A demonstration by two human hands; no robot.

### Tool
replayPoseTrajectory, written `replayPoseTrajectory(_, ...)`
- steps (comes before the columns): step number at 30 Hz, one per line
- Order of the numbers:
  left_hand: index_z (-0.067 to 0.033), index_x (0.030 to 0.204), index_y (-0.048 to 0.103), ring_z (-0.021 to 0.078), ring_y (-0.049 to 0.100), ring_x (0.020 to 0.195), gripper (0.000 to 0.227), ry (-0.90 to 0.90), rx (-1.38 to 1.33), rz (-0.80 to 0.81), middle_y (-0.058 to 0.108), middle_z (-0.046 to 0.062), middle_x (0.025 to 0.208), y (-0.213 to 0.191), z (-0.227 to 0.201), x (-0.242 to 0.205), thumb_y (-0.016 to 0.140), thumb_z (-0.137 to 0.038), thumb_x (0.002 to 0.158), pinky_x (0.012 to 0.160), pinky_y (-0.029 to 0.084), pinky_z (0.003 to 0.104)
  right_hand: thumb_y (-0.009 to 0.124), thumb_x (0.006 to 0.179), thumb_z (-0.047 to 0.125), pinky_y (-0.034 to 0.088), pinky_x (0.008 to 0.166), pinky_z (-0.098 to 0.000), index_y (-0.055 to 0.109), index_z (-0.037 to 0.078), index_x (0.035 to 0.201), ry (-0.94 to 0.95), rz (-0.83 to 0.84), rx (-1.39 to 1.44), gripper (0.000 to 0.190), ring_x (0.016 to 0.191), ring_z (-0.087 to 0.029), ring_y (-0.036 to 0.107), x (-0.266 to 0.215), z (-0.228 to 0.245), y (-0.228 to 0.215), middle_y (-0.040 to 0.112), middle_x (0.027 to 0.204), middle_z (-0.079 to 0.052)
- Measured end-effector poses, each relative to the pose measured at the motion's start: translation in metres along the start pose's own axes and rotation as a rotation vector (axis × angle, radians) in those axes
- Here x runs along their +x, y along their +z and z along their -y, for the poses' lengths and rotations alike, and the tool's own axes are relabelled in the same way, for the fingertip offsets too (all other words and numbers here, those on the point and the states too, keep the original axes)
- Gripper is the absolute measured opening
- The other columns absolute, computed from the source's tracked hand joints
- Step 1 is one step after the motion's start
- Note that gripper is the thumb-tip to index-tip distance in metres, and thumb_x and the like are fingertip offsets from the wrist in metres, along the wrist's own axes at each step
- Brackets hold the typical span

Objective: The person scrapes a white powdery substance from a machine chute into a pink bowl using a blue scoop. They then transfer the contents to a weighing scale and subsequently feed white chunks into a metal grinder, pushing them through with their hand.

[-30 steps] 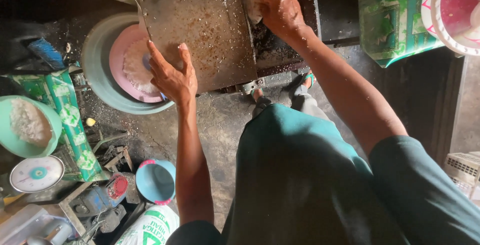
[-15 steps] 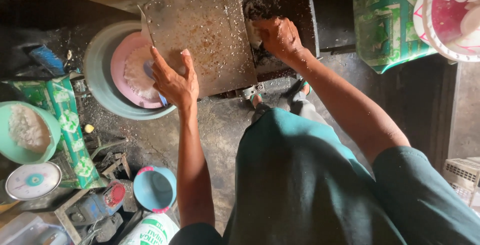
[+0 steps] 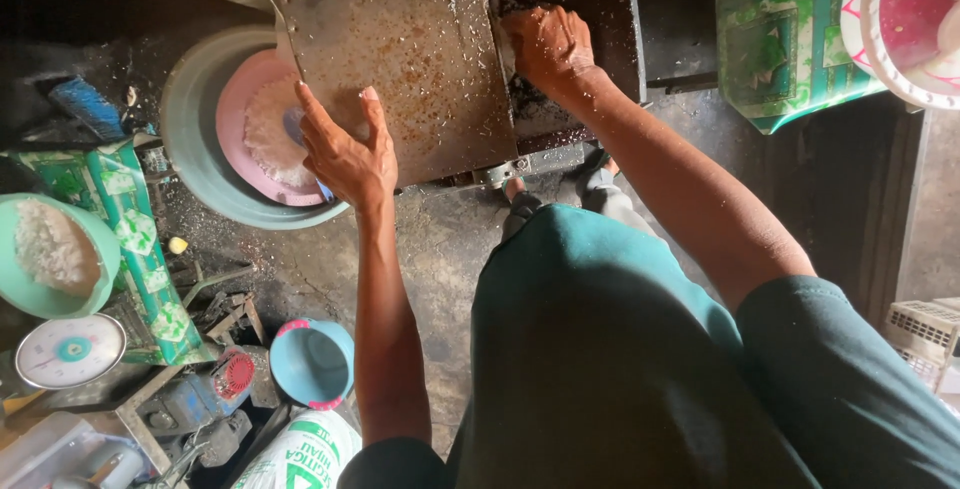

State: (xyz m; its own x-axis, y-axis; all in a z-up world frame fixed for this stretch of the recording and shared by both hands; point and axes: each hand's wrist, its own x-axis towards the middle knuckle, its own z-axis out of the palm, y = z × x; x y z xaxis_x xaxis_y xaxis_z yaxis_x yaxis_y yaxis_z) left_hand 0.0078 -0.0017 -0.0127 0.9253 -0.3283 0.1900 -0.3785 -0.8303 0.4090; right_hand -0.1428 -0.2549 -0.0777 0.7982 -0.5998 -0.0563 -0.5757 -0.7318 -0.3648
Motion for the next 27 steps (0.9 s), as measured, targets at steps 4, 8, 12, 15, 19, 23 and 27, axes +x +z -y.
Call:
replayPoseTrajectory(4,-0.0223,0.156,0.028,0.0336,0.065,0.121,0.081,-0.008,-0.013,0.012,0.06,0.018,0.141,0.0,-0.001,0.0,0.053,-0.072,0.097,0.1,0.047,0.054,0.041,0.107,0.026,0.048,0.07,-0.0379,0.049,0.014,0.129,0.126,0.254,-0.168,0.026,0.084,-0.023,0.057,-0.002,-0.007,0.007,0.062,0.103,-0.01)
replayPoseTrajectory(8,-0.0222,0.157,0.026,0.0328,0.065,0.121,0.082,-0.006,-0.042,0.023,0.06,0.017,0.141,0.0,0.0,-0.001,0.053,-0.072,0.098,0.101,0.046,0.054,0.072,0.095,0.026,0.06,0.06,-0.0504,0.065,0.01,0.12,0.01,-0.032,0.164,0.031,0.085,-0.034,0.072,-0.021,0.011,-0.045,0.073,0.112,-0.017)
replayPoseTrajectory(12,-0.0204,0.155,0.03,0.0328,0.067,0.116,0.08,0.012,-0.044,-0.011,0.062,0.016,0.138,-0.001,-0.002,-0.001,0.057,-0.069,0.098,0.096,0.048,0.052,0.069,0.095,0.014,0.055,0.053,-0.0457,0.079,0.01,0.097,-0.062,-0.107,0.124,0.01,0.07,-0.032,0.071,-0.03,-0.003,-0.045,0.074,0.097,-0.015)
replayPoseTrajectory(15,-0.019,0.155,0.031,0.0342,0.066,0.121,0.078,0.026,-0.061,-0.015,0.061,0.015,0.139,-0.001,-0.001,-0.001,0.061,-0.064,0.098,0.098,0.048,0.052,0.068,0.1,0.019,0.044,0.043,-0.0407,0.073,0.017,0.083,-0.161,-0.185,0.101,0.018,0.056,-0.026,0.062,-0.035,-0.01,-0.039,0.068,0.084,-0.006)
replayPoseTrajectory(19,-0.0202,0.156,0.028,0.0334,0.066,0.123,0.08,0.026,-0.037,-0.004,0.06,0.016,0.142,0.0,-0.001,0.0,0.055,-0.069,0.099,0.099,0.048,0.053,0.077,0.092,0.024,0.049,0.046,-0.0407,0.079,0.028,0.094,-0.137,-0.187,-0.031,0.005,0.066,-0.024,0.069,-0.033,-0.013,-0.035,0.073,0.094,0.0)
replayPoseTrajectory(23,-0.0184,0.155,0.03,0.0342,0.064,0.126,0.081,0.018,-0.049,0.005,0.058,0.016,0.145,-0.003,-0.004,-0.001,0.054,-0.07,0.098,0.099,0.047,0.054,0.063,0.101,0.031,0.047,0.042,-0.0368,0.078,0.026,0.087,-0.077,-0.194,-0.054,0.021,0.061,-0.021,0.066,-0.028,-0.014,-0.031,0.073,0.085,0.0)
replayPoseTrajectory(27,-0.018,0.155,0.03,0.0344,0.064,0.124,0.08,0.024,-0.05,0.001,0.059,0.016,0.144,-0.003,-0.004,-0.001,0.056,-0.068,0.099,0.098,0.047,0.054,0.054,0.102,0.03,0.039,0.039,-0.0388,0.074,0.026,0.077,-0.065,-0.249,-0.028,0.032,0.056,-0.022,0.059,-0.027,-0.012,-0.026,0.068,0.08,0.003)
